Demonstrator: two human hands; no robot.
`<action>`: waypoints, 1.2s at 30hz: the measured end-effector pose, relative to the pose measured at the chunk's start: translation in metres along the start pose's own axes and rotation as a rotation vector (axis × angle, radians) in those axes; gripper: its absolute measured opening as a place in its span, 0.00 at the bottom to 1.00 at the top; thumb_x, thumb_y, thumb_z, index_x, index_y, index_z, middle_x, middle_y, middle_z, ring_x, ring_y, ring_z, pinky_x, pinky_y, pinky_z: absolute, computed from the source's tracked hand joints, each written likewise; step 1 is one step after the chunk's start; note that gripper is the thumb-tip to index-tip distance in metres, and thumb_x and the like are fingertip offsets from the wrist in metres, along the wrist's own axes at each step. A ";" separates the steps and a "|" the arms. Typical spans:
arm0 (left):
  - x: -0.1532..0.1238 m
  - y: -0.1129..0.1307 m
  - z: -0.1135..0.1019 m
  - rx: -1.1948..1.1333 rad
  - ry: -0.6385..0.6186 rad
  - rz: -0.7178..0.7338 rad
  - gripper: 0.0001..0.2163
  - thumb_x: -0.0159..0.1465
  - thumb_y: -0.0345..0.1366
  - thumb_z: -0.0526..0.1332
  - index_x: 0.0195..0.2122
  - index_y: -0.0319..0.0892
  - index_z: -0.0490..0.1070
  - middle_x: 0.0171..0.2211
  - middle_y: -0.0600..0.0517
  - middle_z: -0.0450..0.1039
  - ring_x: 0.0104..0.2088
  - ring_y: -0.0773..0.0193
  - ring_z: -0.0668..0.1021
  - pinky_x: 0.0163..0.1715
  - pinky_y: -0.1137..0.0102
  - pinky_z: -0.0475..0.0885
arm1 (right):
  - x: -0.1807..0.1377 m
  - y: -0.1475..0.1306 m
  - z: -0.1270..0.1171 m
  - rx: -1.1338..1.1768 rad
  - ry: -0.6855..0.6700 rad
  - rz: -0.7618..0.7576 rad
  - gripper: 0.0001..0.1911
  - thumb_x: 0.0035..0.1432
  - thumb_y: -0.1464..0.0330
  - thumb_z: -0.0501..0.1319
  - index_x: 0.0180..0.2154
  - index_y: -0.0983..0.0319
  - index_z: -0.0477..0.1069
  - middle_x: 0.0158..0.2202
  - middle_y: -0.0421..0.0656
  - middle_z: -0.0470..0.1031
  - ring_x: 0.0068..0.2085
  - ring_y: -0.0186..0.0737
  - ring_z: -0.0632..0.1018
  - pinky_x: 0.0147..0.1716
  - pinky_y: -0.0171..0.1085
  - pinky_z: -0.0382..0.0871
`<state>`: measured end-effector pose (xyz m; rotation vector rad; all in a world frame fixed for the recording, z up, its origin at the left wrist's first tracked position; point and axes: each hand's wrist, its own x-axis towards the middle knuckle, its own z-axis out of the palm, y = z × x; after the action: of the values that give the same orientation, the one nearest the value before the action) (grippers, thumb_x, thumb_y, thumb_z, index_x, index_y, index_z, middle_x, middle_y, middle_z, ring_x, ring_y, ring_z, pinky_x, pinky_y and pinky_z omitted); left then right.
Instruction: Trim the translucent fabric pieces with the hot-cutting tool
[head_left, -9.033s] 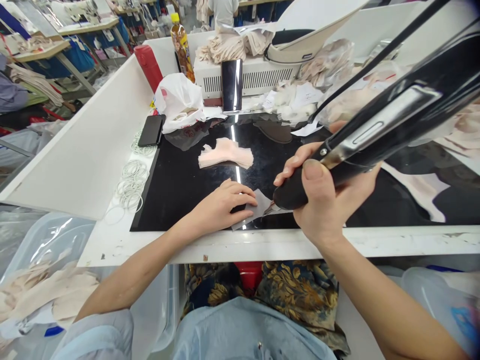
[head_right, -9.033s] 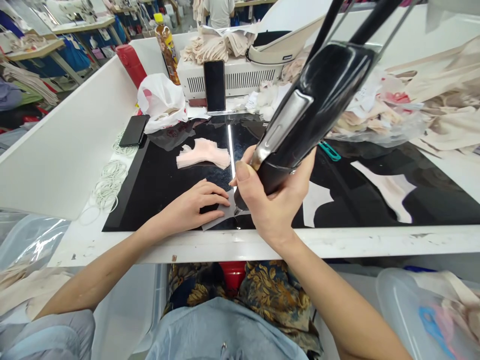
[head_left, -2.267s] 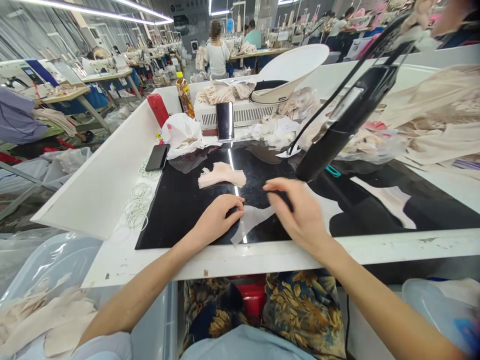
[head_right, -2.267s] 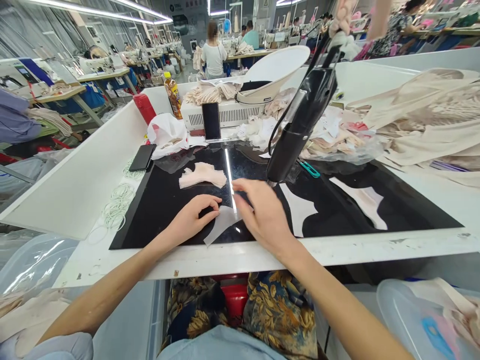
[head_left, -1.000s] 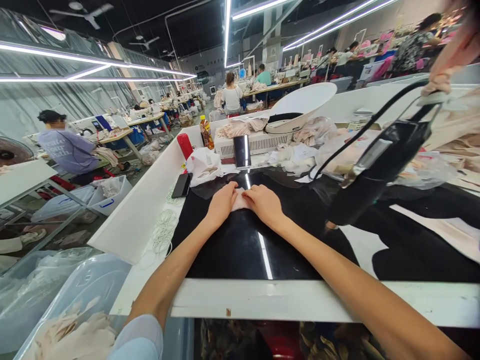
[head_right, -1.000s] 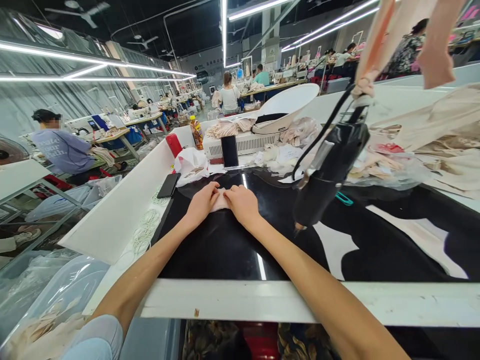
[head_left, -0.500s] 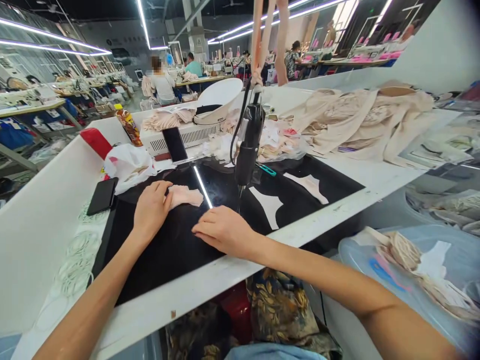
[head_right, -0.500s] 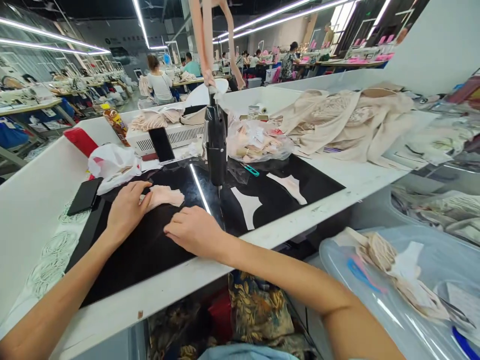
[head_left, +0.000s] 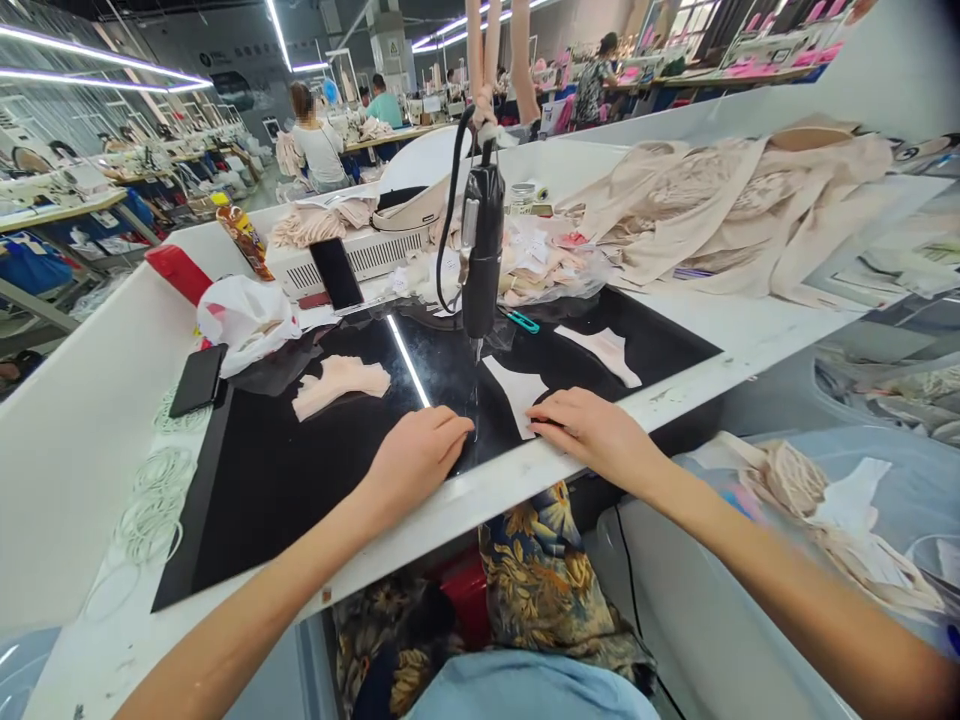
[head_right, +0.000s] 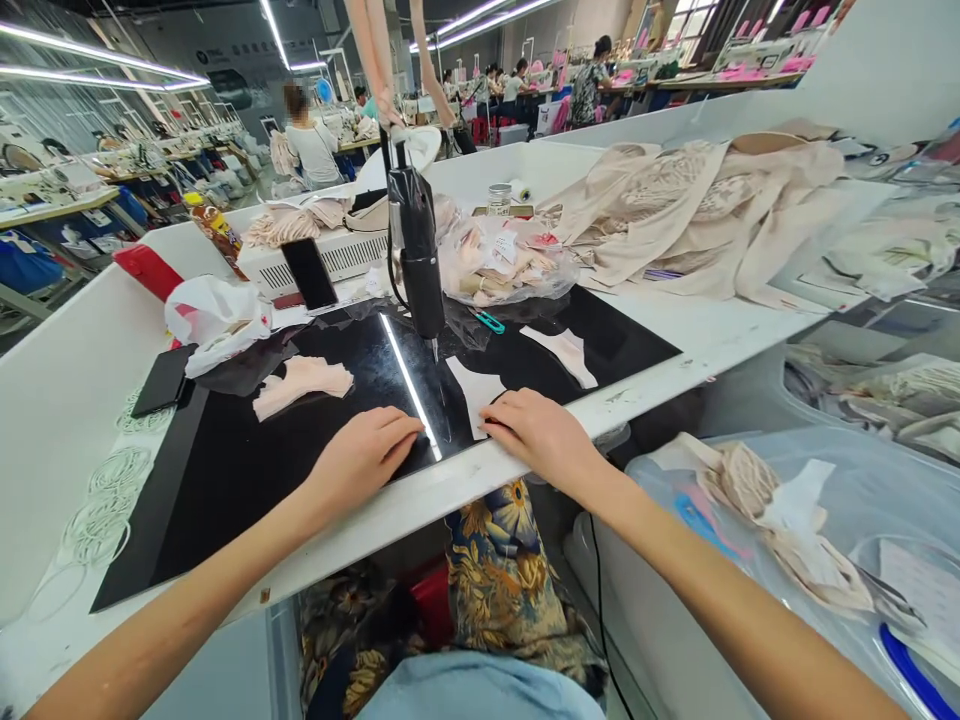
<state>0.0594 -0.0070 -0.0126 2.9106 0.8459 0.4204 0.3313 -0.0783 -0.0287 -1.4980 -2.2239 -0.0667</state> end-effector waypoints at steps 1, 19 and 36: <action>0.004 0.006 0.003 -0.010 -0.012 0.008 0.10 0.73 0.32 0.54 0.47 0.43 0.75 0.41 0.50 0.78 0.41 0.60 0.79 0.42 0.64 0.72 | 0.001 -0.001 0.003 -0.018 -0.009 -0.008 0.11 0.68 0.64 0.57 0.42 0.60 0.78 0.38 0.44 0.81 0.38 0.39 0.77 0.40 0.38 0.70; 0.040 0.050 0.017 -0.330 -0.063 -0.264 0.08 0.69 0.39 0.60 0.44 0.48 0.79 0.38 0.55 0.78 0.39 0.63 0.78 0.39 0.69 0.69 | -0.002 0.002 0.017 0.190 0.059 0.154 0.11 0.68 0.66 0.57 0.40 0.58 0.77 0.38 0.41 0.82 0.39 0.38 0.79 0.41 0.38 0.71; 0.044 0.053 0.021 -0.379 -0.026 -0.314 0.07 0.67 0.36 0.61 0.43 0.47 0.78 0.36 0.55 0.77 0.36 0.64 0.78 0.36 0.70 0.68 | -0.006 -0.003 0.010 0.109 -0.002 0.093 0.13 0.68 0.64 0.56 0.41 0.61 0.78 0.38 0.46 0.80 0.38 0.43 0.77 0.40 0.44 0.67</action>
<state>0.1286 -0.0283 -0.0139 2.3859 1.0639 0.4551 0.3270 -0.0825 -0.0393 -1.5401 -2.1198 0.0842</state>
